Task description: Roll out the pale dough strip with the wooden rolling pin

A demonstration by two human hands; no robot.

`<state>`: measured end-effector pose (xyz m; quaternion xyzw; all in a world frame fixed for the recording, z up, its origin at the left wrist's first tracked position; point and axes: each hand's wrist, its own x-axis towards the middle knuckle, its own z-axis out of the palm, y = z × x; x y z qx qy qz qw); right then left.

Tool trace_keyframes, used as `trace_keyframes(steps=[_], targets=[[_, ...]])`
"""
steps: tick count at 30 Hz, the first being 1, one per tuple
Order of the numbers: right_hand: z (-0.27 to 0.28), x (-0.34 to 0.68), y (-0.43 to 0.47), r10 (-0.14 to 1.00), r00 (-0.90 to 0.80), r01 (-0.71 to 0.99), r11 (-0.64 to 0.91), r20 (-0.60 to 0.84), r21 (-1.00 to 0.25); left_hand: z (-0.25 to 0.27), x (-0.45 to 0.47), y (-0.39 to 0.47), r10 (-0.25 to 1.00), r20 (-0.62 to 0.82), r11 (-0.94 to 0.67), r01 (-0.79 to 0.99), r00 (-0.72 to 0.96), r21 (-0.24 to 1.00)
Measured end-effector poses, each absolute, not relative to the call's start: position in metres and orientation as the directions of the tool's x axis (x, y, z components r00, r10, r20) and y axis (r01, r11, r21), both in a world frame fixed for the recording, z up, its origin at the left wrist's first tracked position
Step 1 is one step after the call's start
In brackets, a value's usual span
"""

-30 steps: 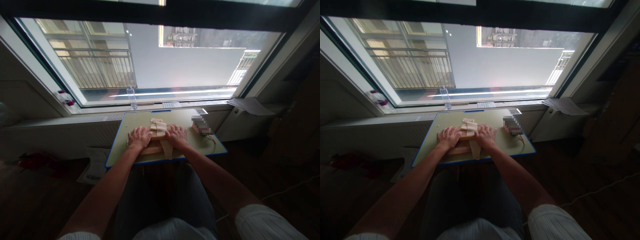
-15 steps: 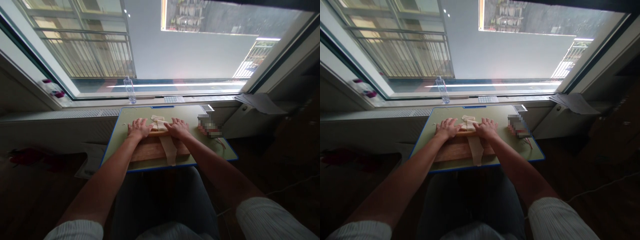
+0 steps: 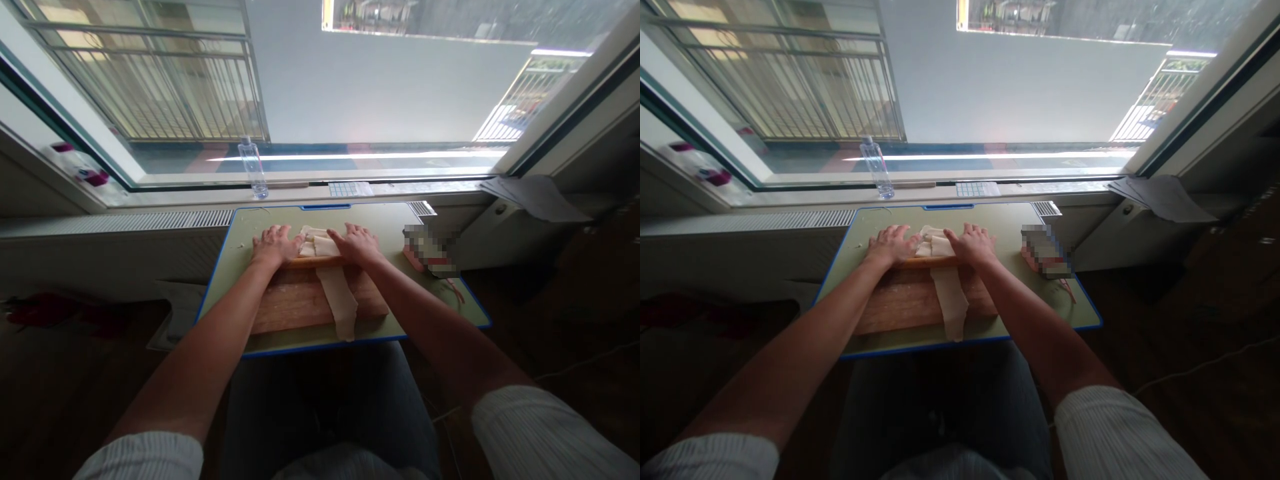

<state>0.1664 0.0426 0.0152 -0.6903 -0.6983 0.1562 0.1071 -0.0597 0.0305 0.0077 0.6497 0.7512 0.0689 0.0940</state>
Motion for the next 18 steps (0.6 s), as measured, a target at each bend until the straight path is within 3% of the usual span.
trace_keyframes(steps=[18], targets=[[0.007, 0.169, -0.010, 0.996, -0.032, 0.959, 0.053, 0.080, -0.280, 0.011, -0.051, -0.021, 0.994, -0.007, 0.106, 0.981, -0.106, 0.164]])
